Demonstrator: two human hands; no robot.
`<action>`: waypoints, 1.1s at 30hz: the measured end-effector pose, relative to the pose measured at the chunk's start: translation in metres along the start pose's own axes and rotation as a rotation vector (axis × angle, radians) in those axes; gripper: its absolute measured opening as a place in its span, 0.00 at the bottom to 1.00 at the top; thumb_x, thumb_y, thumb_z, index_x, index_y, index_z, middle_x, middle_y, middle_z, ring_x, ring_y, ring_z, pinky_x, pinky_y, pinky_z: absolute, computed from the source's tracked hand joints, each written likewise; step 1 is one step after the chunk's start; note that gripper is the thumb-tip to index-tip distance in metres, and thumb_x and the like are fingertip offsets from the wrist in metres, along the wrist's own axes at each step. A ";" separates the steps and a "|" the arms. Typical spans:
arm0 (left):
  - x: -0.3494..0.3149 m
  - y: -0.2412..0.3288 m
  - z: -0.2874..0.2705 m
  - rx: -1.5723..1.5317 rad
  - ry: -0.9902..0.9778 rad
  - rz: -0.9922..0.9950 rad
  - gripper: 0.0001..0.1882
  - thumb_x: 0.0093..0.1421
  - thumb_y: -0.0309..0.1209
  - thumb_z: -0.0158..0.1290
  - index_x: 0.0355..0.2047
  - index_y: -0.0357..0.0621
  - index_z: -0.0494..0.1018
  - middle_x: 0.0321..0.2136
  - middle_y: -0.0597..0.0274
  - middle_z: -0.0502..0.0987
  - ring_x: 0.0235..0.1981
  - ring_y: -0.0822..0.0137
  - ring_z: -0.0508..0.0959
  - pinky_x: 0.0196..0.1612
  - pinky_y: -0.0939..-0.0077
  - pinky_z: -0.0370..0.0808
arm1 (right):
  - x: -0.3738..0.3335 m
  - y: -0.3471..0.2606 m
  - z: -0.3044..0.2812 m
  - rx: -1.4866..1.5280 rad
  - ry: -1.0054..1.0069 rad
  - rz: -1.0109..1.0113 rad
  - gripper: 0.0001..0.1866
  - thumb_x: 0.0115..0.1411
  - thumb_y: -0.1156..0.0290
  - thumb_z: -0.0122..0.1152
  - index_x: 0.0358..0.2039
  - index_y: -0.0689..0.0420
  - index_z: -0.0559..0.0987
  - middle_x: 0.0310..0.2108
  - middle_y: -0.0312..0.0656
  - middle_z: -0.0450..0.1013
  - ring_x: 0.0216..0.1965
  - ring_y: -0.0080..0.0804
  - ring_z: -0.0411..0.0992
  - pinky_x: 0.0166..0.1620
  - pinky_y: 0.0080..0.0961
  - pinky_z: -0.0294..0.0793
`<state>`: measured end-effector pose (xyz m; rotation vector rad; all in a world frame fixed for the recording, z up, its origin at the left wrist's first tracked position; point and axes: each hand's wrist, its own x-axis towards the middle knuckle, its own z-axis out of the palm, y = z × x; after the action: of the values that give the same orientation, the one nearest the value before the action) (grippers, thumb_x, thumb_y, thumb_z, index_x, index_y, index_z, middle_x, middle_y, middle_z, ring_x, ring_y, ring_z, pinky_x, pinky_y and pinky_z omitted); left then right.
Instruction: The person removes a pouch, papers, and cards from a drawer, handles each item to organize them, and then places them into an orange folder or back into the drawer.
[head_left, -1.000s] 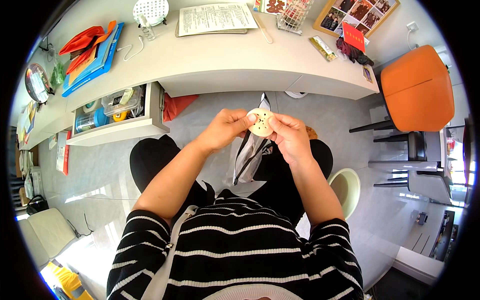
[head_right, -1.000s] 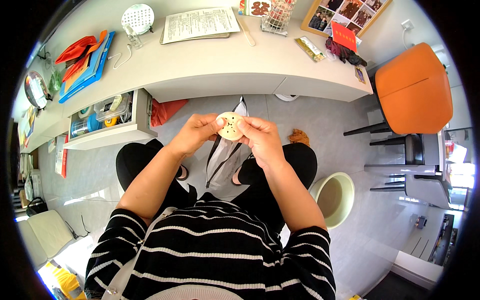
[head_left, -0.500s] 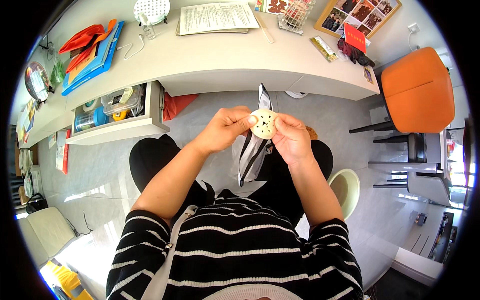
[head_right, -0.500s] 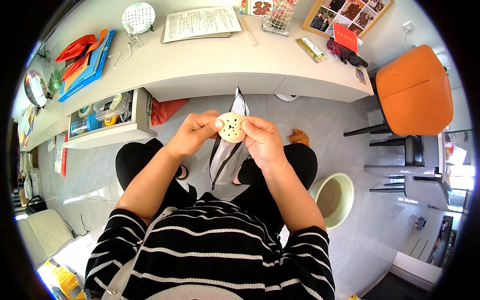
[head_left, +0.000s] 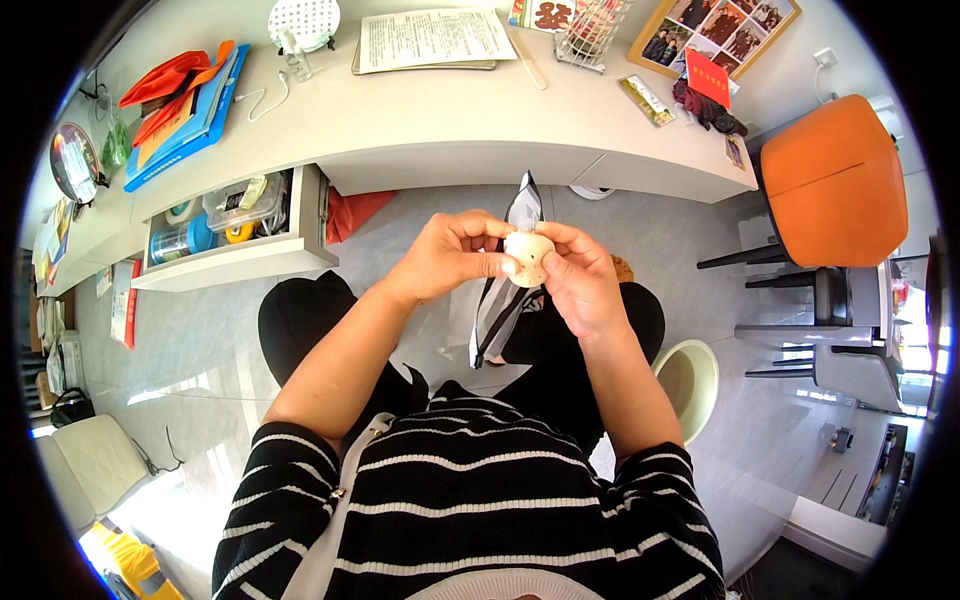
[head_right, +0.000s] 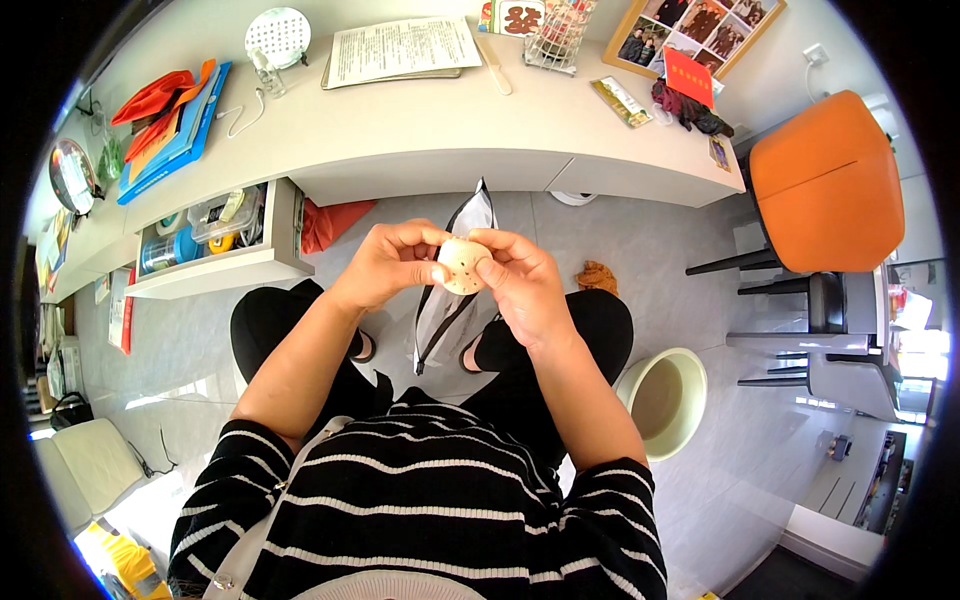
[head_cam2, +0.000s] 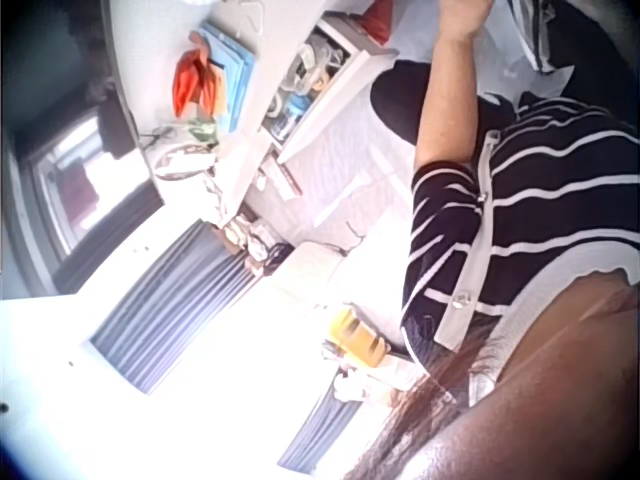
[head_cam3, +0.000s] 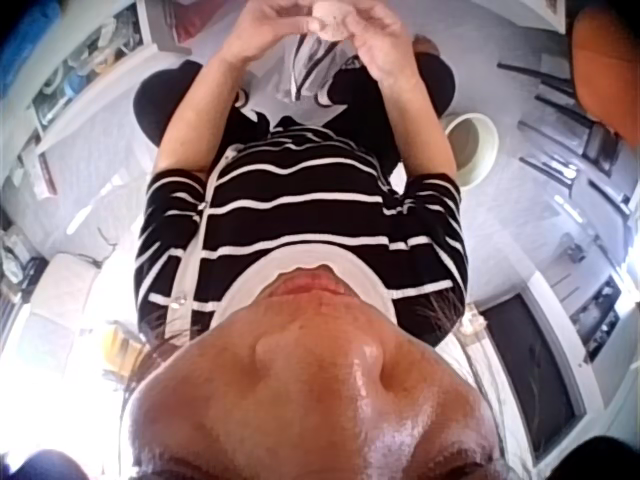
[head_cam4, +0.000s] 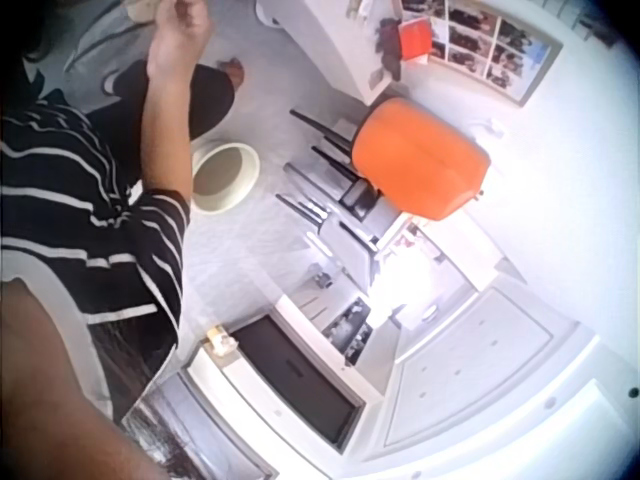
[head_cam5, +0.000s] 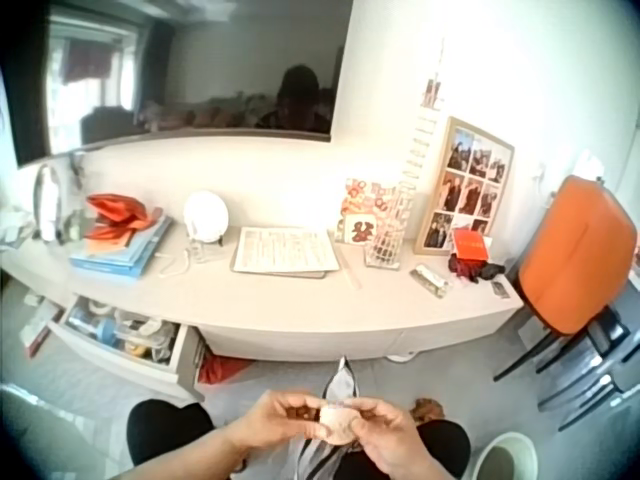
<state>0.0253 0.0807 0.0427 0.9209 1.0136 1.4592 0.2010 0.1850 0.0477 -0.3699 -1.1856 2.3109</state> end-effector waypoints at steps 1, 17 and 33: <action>0.000 -0.001 0.000 0.017 0.004 0.013 0.18 0.50 0.29 0.63 0.42 0.36 0.76 0.30 0.67 0.72 0.32 0.76 0.71 0.36 0.81 0.70 | 0.000 0.000 0.000 -0.025 -0.008 -0.020 0.18 0.57 0.77 0.58 0.49 0.63 0.72 0.42 0.42 0.72 0.46 0.29 0.69 0.51 0.28 0.68; 0.000 -0.003 0.011 0.044 0.049 0.084 0.19 0.49 0.22 0.63 0.42 0.35 0.74 0.36 0.64 0.74 0.38 0.72 0.75 0.41 0.77 0.73 | -0.002 -0.006 0.014 -0.424 0.054 -0.205 0.37 0.51 0.75 0.66 0.60 0.60 0.60 0.55 0.43 0.59 0.54 0.31 0.61 0.52 0.30 0.67; 0.003 -0.011 0.009 0.139 0.069 0.085 0.29 0.44 0.23 0.66 0.48 0.37 0.71 0.37 0.64 0.69 0.40 0.70 0.74 0.47 0.73 0.76 | -0.004 -0.002 0.004 -0.528 0.036 -0.187 0.22 0.53 0.84 0.59 0.49 0.65 0.71 0.48 0.43 0.66 0.50 0.31 0.67 0.52 0.27 0.69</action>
<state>0.0372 0.0850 0.0355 1.0297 1.1503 1.5147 0.2034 0.1810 0.0512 -0.4592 -1.7273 1.8030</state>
